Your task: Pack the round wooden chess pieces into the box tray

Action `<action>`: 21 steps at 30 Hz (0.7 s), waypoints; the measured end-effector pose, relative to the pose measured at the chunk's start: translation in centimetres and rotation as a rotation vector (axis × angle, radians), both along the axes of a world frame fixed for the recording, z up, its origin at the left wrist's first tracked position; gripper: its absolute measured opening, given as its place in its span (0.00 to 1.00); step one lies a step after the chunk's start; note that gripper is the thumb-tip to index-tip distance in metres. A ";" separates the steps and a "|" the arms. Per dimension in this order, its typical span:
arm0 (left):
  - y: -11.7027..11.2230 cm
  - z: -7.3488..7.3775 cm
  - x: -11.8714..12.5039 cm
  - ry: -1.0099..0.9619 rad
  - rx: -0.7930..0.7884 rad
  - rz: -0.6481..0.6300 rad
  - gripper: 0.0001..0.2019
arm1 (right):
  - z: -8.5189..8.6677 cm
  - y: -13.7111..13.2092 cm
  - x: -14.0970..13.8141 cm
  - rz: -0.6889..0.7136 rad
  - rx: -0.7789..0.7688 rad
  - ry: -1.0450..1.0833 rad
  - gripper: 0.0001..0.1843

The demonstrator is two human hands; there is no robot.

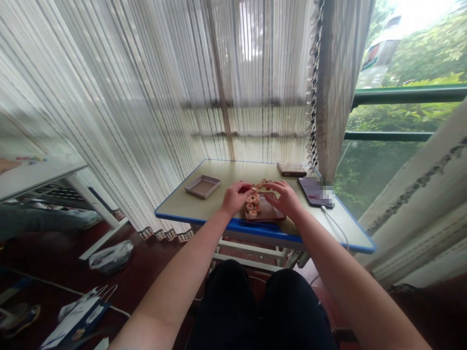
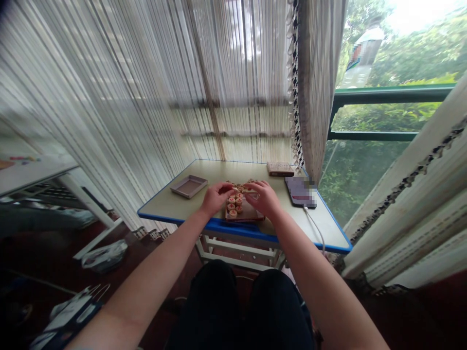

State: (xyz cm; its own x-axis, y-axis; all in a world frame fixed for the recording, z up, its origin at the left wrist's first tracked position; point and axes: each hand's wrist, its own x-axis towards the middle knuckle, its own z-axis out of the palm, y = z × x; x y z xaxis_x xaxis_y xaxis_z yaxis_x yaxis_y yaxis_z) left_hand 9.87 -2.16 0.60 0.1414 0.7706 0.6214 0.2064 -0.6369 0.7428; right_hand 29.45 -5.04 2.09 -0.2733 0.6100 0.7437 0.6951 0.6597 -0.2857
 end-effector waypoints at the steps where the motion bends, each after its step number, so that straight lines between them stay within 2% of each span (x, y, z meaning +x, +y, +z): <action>1: 0.0 0.0 0.1 -0.042 -0.060 -0.049 0.12 | 0.0 0.0 -0.3 0.031 0.004 -0.019 0.12; 6: -0.2 0.3 0.1 -0.116 -0.218 -0.199 0.15 | -0.4 0.0 -1.1 0.102 0.013 -0.033 0.11; 12: -0.6 0.3 0.2 -0.028 -0.109 -0.176 0.13 | -0.4 0.0 -1.3 0.118 0.034 -0.011 0.11; 15: -0.8 0.3 0.1 0.081 0.036 -0.046 0.12 | -0.2 -0.2 -1.1 0.114 0.020 0.004 0.10; 18: -0.6 0.3 -0.3 0.167 0.183 0.182 0.13 | 0.2 -0.7 -0.6 0.061 -0.033 0.021 0.08; 21: -0.1 0.3 -0.7 0.209 0.224 0.378 0.14 | 0.4 -1.2 0.3 -0.016 -0.114 -0.065 0.09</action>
State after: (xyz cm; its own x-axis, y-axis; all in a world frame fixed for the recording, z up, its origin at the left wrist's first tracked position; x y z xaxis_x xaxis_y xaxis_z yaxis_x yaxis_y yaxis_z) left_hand 9.20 -2.21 0.86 0.0165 0.6429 0.7658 0.5842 -0.6278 0.5144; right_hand 29.75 -6.20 2.52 -0.3083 0.6940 0.6506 0.7245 0.6145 -0.3122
